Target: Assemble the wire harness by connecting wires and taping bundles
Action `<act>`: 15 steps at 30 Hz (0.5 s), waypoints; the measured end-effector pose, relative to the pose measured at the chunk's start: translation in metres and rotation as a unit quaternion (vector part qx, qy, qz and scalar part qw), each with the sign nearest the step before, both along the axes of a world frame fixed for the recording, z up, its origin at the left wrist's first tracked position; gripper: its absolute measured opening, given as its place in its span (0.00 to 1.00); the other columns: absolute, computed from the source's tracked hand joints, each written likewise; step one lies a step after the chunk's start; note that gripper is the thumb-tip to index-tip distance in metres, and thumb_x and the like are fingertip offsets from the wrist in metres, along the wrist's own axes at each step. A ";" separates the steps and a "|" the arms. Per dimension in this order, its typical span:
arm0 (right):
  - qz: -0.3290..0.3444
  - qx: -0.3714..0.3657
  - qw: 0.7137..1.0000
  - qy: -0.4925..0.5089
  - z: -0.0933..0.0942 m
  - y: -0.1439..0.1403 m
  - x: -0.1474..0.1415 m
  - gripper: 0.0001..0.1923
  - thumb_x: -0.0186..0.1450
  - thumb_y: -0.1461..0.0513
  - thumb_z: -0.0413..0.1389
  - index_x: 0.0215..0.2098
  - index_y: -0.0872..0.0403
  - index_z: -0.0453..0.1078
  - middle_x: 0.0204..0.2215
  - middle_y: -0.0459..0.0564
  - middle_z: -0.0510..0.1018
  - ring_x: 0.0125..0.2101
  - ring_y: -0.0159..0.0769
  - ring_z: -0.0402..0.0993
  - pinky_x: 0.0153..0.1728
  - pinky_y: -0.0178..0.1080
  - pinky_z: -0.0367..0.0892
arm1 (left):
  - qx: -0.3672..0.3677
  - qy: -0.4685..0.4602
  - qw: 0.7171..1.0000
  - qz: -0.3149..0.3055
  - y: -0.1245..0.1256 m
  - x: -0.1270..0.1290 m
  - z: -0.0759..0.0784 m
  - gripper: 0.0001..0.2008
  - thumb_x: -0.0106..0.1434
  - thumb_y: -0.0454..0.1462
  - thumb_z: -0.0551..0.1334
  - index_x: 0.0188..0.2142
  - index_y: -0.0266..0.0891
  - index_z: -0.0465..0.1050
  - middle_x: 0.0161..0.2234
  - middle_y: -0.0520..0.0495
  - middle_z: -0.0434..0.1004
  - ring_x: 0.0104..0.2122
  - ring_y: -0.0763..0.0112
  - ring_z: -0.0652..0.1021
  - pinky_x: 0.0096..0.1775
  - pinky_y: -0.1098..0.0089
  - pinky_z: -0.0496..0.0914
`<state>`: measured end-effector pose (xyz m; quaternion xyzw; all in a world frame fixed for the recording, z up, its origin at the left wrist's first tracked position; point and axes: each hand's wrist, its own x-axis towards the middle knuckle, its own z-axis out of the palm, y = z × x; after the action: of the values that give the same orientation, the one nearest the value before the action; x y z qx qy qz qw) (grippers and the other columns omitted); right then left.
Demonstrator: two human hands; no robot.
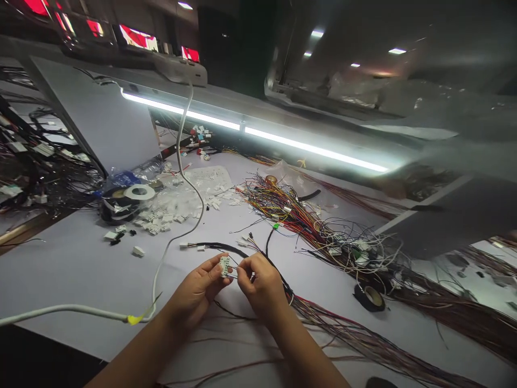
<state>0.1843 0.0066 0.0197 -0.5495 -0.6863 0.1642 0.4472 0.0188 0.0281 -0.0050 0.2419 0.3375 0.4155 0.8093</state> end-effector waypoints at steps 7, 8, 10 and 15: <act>0.002 -0.002 1.000 -0.014 -0.006 -0.003 0.001 0.05 0.62 0.67 0.53 0.28 0.52 0.66 0.25 0.45 0.72 0.25 0.31 0.68 0.26 0.33 0.61 | 0.072 0.078 0.993 0.047 -0.003 0.003 0.000 0.19 0.55 0.40 0.70 0.46 0.43 0.75 0.31 0.51 0.77 0.31 0.73 0.76 0.43 0.71 0.69; 0.000 -0.002 1.000 -0.018 -0.008 -0.004 0.001 0.05 0.62 0.67 0.53 0.28 0.52 0.66 0.25 0.45 0.72 0.25 0.31 0.68 0.26 0.33 0.61 | 0.082 0.085 0.992 0.043 -0.003 0.003 0.000 0.18 0.55 0.40 0.70 0.46 0.43 0.75 0.31 0.51 0.78 0.31 0.73 0.76 0.43 0.71 0.69; -0.012 0.001 0.999 -0.033 -0.011 -0.004 0.001 0.05 0.61 0.67 0.53 0.28 0.52 0.66 0.25 0.44 0.72 0.24 0.31 0.68 0.26 0.33 0.60 | 0.101 0.101 0.989 0.033 -0.002 0.003 -0.002 0.18 0.56 0.41 0.70 0.46 0.44 0.74 0.32 0.51 0.78 0.32 0.73 0.76 0.42 0.71 0.69; -0.023 0.030 0.997 -0.061 -0.015 -0.004 0.001 0.05 0.62 0.67 0.52 0.28 0.52 0.65 0.24 0.45 0.71 0.24 0.31 0.67 0.25 0.33 0.59 | 0.128 0.129 0.983 0.020 0.000 0.002 -0.010 0.18 0.56 0.43 0.69 0.46 0.45 0.74 0.32 0.51 0.78 0.32 0.71 0.76 0.42 0.69 0.69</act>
<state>0.1850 0.0028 0.0042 -0.5605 -0.7044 0.0990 0.4242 0.0204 0.0281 -0.0149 0.3885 0.3877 0.4370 0.7126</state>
